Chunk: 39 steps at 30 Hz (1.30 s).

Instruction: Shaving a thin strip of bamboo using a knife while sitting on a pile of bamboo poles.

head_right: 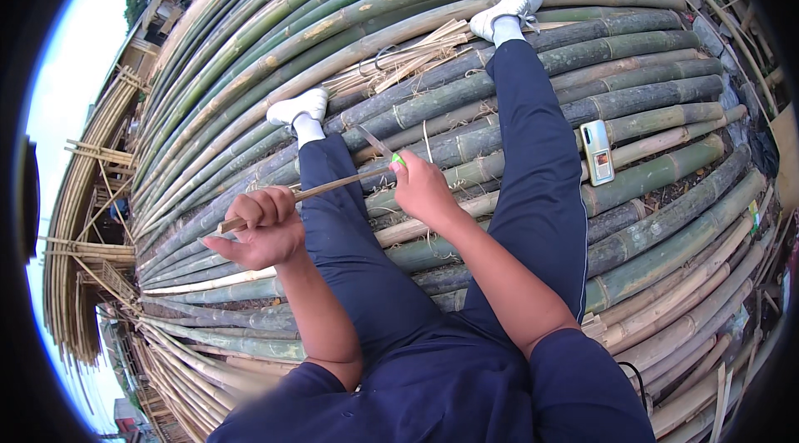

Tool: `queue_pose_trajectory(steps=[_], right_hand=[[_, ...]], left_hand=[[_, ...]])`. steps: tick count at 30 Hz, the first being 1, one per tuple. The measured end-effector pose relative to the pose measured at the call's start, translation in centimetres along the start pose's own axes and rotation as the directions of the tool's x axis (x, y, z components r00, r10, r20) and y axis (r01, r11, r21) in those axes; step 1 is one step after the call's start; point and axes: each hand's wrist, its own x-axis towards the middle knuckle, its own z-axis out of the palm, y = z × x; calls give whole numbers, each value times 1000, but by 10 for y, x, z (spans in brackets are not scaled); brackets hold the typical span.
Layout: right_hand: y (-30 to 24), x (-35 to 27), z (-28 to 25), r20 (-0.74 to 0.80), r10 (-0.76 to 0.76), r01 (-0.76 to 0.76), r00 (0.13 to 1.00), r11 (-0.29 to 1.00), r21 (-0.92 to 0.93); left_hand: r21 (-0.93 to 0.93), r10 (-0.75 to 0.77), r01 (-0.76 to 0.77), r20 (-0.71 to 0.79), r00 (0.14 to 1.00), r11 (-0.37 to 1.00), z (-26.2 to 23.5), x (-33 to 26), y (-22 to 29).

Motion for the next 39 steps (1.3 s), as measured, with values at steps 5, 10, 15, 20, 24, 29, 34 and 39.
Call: queue_pose_trajectory(steps=[5,10,15,20,24,29,34,39], right_hand=[[-79,-46,32,79,-281,290,957,947,-140],[-42,-33,55,48,-214,219,976,931,-293],[73,8,49,65,62,-26,996,890,-456],[-1,-8,57,-5,-110,104,994,959,-263],[-35,-25,68,-39,-213,207,976,971,-119],[-9,-4,80,24,-237,237,971,951,-197],[50,8,78,47,-31,50,998,880,-472],[90,18,61,40,59,-30,997,856,-515]], left_hand=[[2,19,-19,-32,999,1000,7,-1,-8],[23,62,-60,-93,994,998,1,0,-7],[17,40,-39,-54,998,999,7,1,-12],[49,61,-51,-227,972,998,0,1,-10],[128,75,-34,-333,940,991,10,2,-10],[245,121,-14,-427,896,969,0,6,-2],[200,99,-15,-415,904,980,-8,-1,4],[111,67,-37,-280,958,993,-1,-7,-5]])
